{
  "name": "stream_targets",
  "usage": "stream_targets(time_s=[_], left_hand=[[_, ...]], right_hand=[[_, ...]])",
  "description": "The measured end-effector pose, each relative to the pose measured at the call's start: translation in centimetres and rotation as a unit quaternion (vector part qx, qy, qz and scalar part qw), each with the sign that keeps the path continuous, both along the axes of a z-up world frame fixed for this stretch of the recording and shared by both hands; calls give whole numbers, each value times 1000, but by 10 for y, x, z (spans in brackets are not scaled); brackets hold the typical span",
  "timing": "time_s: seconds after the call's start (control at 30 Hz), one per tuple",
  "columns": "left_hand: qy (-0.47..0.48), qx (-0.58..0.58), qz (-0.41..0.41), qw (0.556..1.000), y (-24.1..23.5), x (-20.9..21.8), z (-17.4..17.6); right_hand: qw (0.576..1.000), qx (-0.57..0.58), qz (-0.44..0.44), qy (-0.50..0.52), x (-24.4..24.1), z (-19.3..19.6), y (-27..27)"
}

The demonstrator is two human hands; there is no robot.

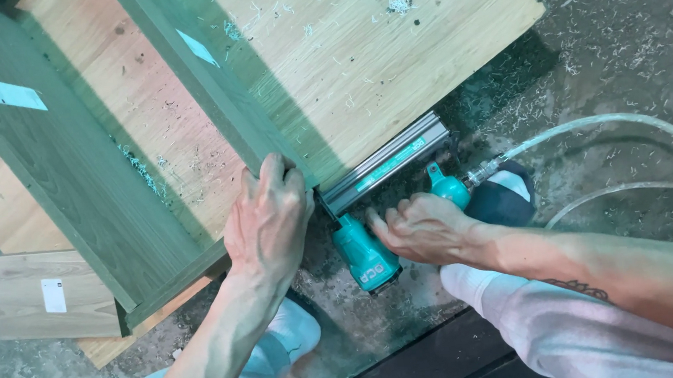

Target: Assembling a wooden frame using a pneumatic nail gun

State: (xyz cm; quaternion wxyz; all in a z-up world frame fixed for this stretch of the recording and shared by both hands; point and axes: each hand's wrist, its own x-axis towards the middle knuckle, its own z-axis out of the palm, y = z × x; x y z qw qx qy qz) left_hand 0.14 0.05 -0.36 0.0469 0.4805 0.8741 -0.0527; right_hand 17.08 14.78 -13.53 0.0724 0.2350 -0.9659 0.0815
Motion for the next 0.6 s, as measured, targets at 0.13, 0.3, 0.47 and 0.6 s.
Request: stream_targets(time_s=[0.13, 0.3, 0.47, 0.6], left_hand=[[-14, 12, 2, 1000, 0, 1, 1], [-2, -4, 3, 1000, 0, 1, 2], [-4, 7, -1, 1000, 2, 1, 5], [-13, 13, -5, 1000, 0, -1, 4]], right_hand=[[1000, -6, -5, -3, -2, 8, 0], [1000, -26, -11, -12, -3, 12, -1], [1000, -21, -10, -17, -2, 10, 0], [1000, -18, -9, -17, -2, 10, 0]])
